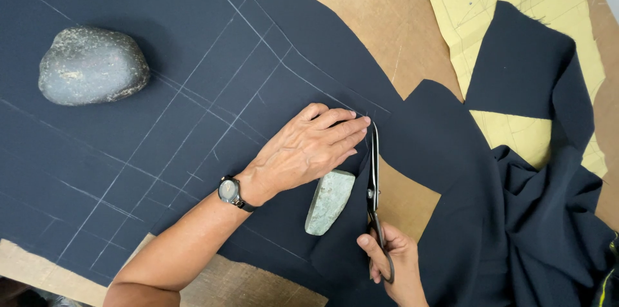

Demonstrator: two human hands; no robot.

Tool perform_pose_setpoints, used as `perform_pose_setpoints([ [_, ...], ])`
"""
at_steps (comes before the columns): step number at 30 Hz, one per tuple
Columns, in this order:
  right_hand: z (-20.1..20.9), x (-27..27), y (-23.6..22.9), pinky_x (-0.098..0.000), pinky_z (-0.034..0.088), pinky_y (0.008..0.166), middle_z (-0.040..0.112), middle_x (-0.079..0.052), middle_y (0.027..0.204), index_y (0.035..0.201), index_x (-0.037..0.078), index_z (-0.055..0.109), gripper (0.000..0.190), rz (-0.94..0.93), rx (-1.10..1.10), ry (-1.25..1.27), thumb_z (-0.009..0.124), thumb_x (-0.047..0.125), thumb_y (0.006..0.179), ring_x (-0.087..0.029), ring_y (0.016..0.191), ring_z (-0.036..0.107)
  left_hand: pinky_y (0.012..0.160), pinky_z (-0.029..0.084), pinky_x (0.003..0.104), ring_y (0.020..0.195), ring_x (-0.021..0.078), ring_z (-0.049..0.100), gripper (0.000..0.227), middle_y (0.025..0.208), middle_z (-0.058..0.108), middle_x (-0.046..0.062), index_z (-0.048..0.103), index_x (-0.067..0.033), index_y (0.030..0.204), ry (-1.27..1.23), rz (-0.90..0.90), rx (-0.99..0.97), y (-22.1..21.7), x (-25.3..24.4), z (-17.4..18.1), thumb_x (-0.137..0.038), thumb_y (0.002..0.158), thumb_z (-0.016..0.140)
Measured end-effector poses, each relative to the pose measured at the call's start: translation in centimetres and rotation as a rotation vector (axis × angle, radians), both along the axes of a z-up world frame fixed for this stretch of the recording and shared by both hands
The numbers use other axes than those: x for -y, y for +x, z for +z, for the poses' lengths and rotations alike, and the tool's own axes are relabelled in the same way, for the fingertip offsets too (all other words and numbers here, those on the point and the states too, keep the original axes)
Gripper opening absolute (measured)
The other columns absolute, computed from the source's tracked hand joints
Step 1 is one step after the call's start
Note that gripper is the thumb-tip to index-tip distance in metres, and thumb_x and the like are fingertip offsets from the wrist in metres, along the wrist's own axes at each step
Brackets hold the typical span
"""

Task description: The person smooths a large piece of dark fabric on a wooden table, then uses shears to cut along white chalk lines. The person cuts out a patterned piece of fabric, moving the shears along the marked edges.

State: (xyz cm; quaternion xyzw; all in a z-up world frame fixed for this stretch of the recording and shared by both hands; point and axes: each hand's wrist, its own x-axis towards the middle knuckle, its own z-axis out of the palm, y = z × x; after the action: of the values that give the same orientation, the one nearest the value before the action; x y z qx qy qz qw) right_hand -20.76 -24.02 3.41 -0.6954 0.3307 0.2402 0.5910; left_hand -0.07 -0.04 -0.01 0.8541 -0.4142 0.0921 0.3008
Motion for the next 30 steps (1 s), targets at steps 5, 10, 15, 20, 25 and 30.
perform_pose_setpoints([
  [5,0.1,0.0,0.1,-0.0260,0.035,0.029,0.045,-0.006,0.037,0.063,0.009,0.048,0.048,0.007,-0.034,-0.031,0.087,0.017,0.089,-0.013,0.025,0.043,0.098,0.047,0.038,0.128,0.0225,0.062,0.026,0.146,0.071,0.000,0.077,-0.0089,0.132,0.019,-0.005,0.003,0.0,0.0,0.0,-0.024,0.112,0.069],
  [10,-0.6,0.2,-0.3,-0.0272,0.035,0.028,0.044,-0.005,0.035,0.062,0.010,0.047,0.048,-0.034,-0.025,-0.013,0.085,0.019,0.090,-0.013,0.025,0.041,0.097,0.047,0.038,0.128,0.0232,0.063,0.028,0.146,0.072,0.001,0.076,-0.0085,0.133,0.001,-0.012,-0.027,0.0,0.1,-0.1,-0.023,0.111,0.069],
  [15,-0.1,0.6,-1.6,-0.0266,0.038,0.031,0.049,-0.003,0.038,0.067,0.006,0.060,0.037,-0.061,0.028,0.092,0.077,0.020,0.097,-0.011,0.028,0.042,0.097,0.046,0.039,0.126,0.0239,0.063,0.028,0.145,0.072,0.002,0.076,-0.0066,0.134,-0.028,-0.029,-0.036,0.0,0.2,-0.5,-0.022,0.111,0.069],
  [20,1.1,1.1,-4.4,-0.0273,0.032,0.028,0.048,-0.006,0.037,0.064,0.003,0.059,0.041,-0.107,0.004,0.083,0.077,0.024,0.095,-0.014,0.026,0.041,0.095,0.048,0.041,0.122,0.0259,0.065,0.025,0.140,0.075,0.004,0.079,-0.0042,0.129,-0.091,-0.031,0.018,-0.2,0.2,-0.1,-0.020,0.110,0.073],
  [25,2.4,1.5,-8.9,-0.0287,0.030,0.027,0.047,-0.007,0.038,0.063,0.004,0.057,0.043,-0.144,-0.036,0.047,0.078,0.022,0.094,-0.015,0.026,0.039,0.096,0.049,0.039,0.124,0.0251,0.065,0.027,0.141,0.075,0.002,0.079,-0.0054,0.130,-0.070,-0.039,0.064,-0.6,0.2,-0.8,-0.022,0.110,0.073],
  [30,3.5,0.6,-12.0,-0.0282,0.028,0.029,0.045,-0.006,0.040,0.063,0.004,0.056,0.044,-0.198,-0.033,0.028,0.077,0.023,0.096,-0.014,0.028,0.037,0.094,0.048,0.041,0.123,0.0260,0.064,0.027,0.141,0.075,0.003,0.078,-0.0054,0.131,-0.063,-0.075,0.102,-0.4,0.1,-0.9,-0.022,0.112,0.069],
])
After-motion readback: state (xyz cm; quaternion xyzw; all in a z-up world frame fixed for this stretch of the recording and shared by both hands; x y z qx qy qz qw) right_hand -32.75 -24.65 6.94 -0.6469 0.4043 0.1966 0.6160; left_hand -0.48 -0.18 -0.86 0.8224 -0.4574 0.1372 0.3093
